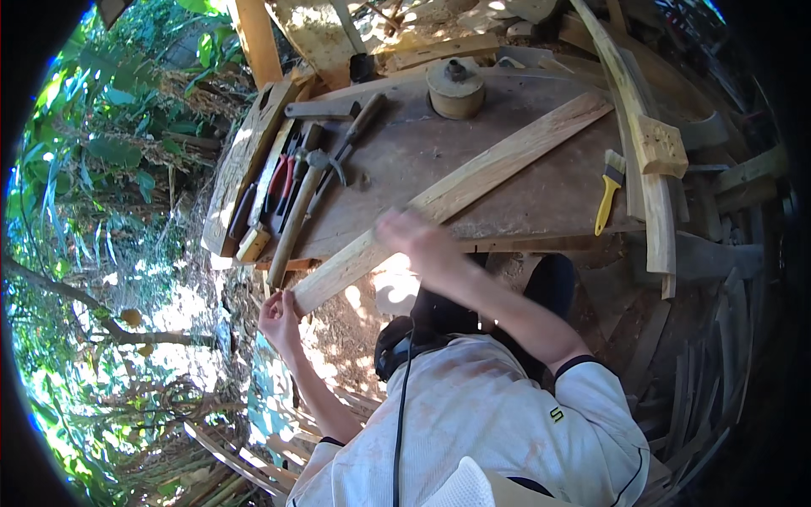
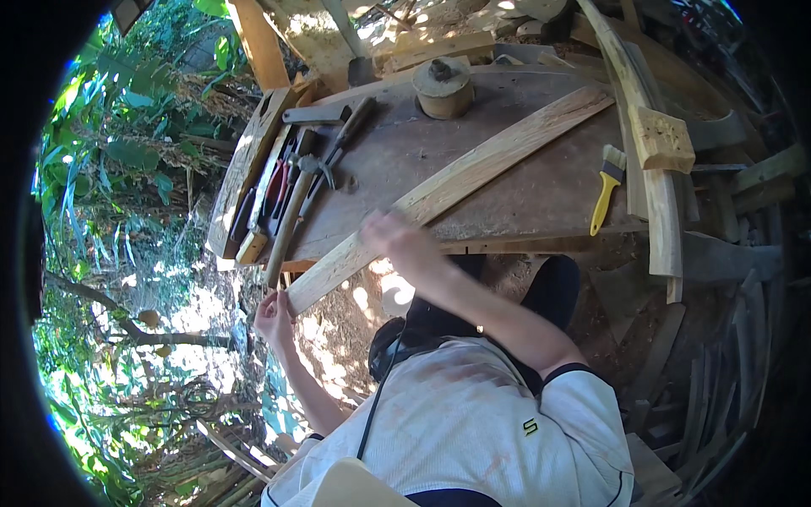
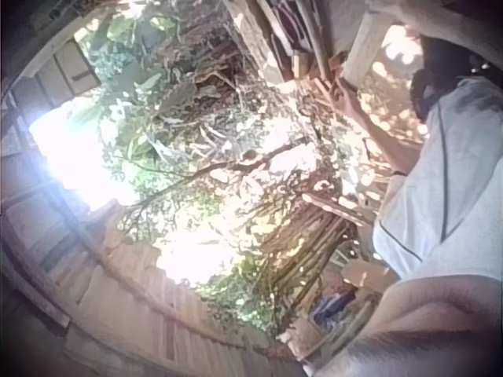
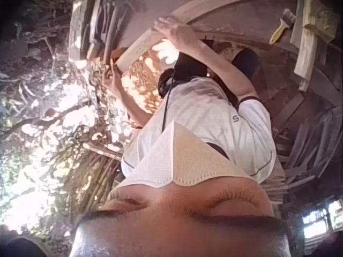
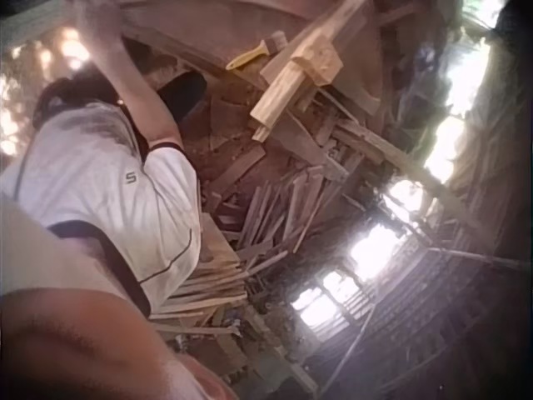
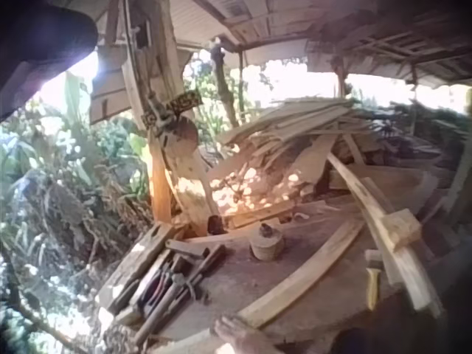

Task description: The person hammers a nail into a wooden plank using a hammer, then smooths the plank with a sanding block. The person works on a single plank, repeatedly sanding its surface and edges.

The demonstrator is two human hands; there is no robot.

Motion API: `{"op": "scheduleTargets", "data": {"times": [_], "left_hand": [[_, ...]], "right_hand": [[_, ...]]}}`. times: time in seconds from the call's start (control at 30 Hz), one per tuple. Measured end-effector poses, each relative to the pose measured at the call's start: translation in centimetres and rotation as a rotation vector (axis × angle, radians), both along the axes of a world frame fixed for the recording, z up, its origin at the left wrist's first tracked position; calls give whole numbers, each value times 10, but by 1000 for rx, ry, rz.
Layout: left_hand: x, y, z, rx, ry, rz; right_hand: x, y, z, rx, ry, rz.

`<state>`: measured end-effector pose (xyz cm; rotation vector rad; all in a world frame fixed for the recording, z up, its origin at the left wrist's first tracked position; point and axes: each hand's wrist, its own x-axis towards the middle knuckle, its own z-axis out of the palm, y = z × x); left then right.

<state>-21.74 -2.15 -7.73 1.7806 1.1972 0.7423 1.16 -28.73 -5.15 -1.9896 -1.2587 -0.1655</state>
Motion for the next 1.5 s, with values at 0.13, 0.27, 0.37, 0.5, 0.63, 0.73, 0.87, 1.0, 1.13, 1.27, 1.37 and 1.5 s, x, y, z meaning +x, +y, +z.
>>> {"op": "scheduleTargets", "data": {"times": [0.13, 0.27, 0.37, 0.5, 0.63, 0.73, 0.87, 1.0, 1.13, 1.27, 1.37, 1.5], "left_hand": [[11, -8, 13, -53, 36, -21], [3, 1, 6, 2, 22, -20], [2, 2, 8, -29, 32, -25], [1, -2, 15, -50, 14, -35], [6, -3, 14, -19, 41, -22], [9, -4, 16, -52, 22, -22], [3, 3, 11, -36, 34, -17], [-2, 0, 13, -83, 57, -27], [2, -8, 18, -71, 87, -8], [2, 2, 12, -52, 45, -64], [1, 5, 10, -58, 39, -51], [-5, 7, 10, -95, 65, -41]], "right_hand": [[38, -51, -2, -134, -57, -390], [-48, 25, 17, -229, -38, -86], [-76, 48, -2, 4, 26, 67], [12, -28, 7, -61, 93, -183], [15, -25, 0, -180, -42, -324], [-58, 53, -11, -150, 13, -21], [-97, 86, -20, 32, -131, 102], [-11, -13, -3, -144, 45, -94], [13, -42, -5, -271, -34, -345], [-69, 52, -21, -84, -43, -90], [-103, 81, -23, -9, -62, 99], [-45, 12, -8, -23, 21, 22]]}}
